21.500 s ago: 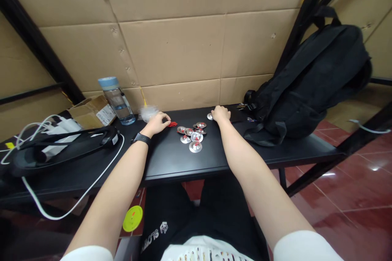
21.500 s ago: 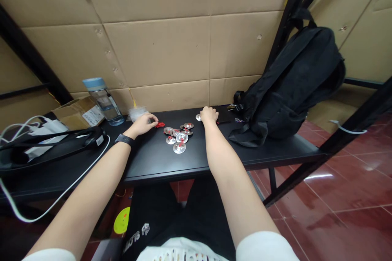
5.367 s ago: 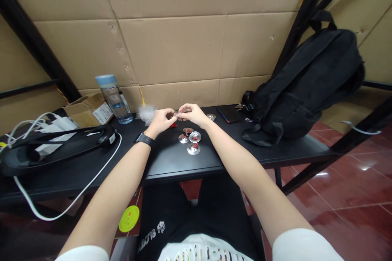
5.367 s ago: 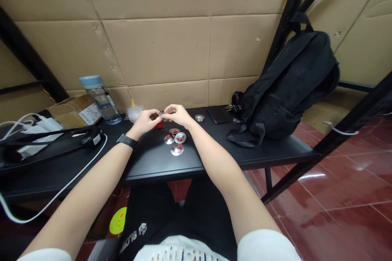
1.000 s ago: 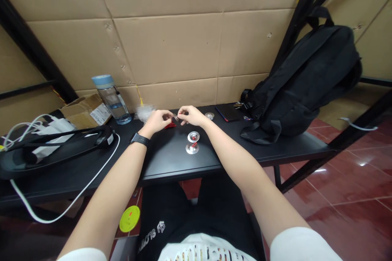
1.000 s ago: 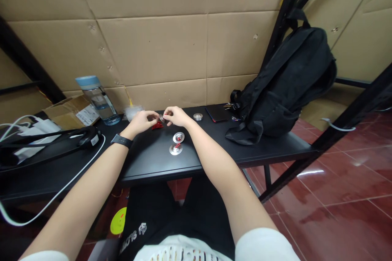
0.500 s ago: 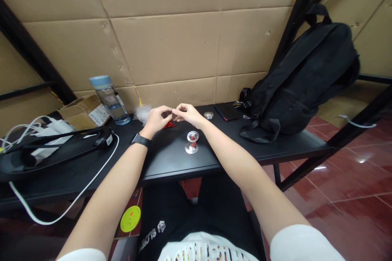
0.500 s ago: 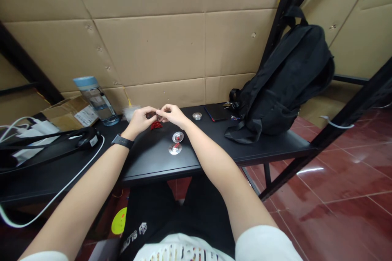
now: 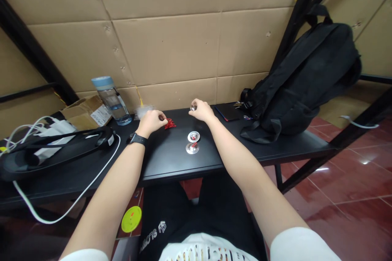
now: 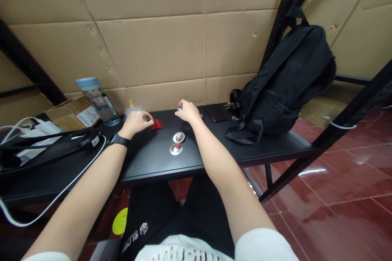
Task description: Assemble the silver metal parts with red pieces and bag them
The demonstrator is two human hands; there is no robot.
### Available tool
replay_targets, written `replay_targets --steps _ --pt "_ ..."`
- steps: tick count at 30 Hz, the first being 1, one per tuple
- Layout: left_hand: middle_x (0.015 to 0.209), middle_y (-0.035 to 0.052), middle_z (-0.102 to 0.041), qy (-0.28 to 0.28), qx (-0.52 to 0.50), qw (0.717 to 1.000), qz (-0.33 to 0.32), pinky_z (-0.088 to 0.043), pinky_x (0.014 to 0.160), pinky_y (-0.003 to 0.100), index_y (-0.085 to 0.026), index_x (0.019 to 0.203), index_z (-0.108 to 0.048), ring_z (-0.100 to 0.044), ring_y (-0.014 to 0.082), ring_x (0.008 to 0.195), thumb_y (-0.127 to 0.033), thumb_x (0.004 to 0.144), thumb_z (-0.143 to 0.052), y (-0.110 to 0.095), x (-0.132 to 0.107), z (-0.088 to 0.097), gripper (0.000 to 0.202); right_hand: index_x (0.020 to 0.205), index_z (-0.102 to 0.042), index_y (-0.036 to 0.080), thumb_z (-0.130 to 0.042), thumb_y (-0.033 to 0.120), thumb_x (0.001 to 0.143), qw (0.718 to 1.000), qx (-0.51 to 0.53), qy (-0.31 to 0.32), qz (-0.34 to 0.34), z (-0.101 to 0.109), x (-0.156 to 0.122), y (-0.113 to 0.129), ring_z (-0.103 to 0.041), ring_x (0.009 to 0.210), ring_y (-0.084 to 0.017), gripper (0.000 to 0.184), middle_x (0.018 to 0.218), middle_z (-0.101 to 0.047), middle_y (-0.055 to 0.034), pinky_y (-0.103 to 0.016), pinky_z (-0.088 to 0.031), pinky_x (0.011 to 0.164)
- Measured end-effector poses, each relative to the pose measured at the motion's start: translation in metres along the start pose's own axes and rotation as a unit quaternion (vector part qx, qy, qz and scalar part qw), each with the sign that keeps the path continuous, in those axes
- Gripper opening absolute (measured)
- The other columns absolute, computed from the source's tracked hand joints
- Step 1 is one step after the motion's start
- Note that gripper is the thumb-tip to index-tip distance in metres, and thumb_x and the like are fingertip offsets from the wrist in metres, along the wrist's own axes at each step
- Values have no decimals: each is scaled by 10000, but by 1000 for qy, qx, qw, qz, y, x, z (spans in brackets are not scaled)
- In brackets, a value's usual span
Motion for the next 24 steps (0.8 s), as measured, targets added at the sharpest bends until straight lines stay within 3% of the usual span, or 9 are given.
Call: replay_targets --steps 4,7,11,16,21,24 --pt "711 51 -762 8 -8 1000 2 -469 591 284 -241 683 -783 -687 220 669 -318 691 -745 6 1 -3 87 1037 -658 235 -772 292 749 989 -123 4 -84 17 2 -26 -659 1118 -299 315 1123 -738 -114 -416 -454 967" --pt "683 47 -754 20 -21 1000 -4 -457 576 271 -242 651 -775 -678 202 641 -331 670 -766 7 2 -7 92 1087 -668 213 -766 288 773 979 -151 -4 -137 24 3 -40 -650 1150 -298 337 1128 -736 -131 -440 -428 1001" --pt "703 51 -763 35 -28 999 5 -457 592 272 -245 656 -774 -673 201 644 -351 677 -770 8 2 -10 108 1072 -714 181 -794 208 704 969 -162 19 -185 25 5 -51 -657 1148 -300 377 1094 -745 -146 -435 -447 992" --pt "708 44 -758 45 -38 998 3 -452 611 277 -247 659 -774 -662 191 636 -363 695 -762 6 2 -9 121 1018 -750 163 -801 193 670 966 -148 51 -204 23 6 -56 -689 1099 -291 353 1142 -742 -157 -395 -512 928" --pt "722 48 -761 38 -39 999 -4 -442 608 275 -248 674 -772 -650 187 627 -404 745 -739 5 1 -9 174 931 -754 145 -820 167 646 967 -122 100 -201 25 6 -57 -731 911 -263 293 1010 -758 -156 -331 -553 770" --pt "734 56 -764 22 -29 999 -16 -441 608 282 -244 694 -774 -658 192 639 -428 804 -676 5 1 -9 236 968 -753 158 -842 155 644 976 -121 91 -156 26 6 -52 -728 897 -242 337 1006 -760 -140 -316 -545 781"
Point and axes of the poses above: each hand's wrist, its own x-axis towards the middle knuckle, its own z-axis out of the back of the hand, y = z × x, the point moved 2 cm from there along x, towards the middle knuckle
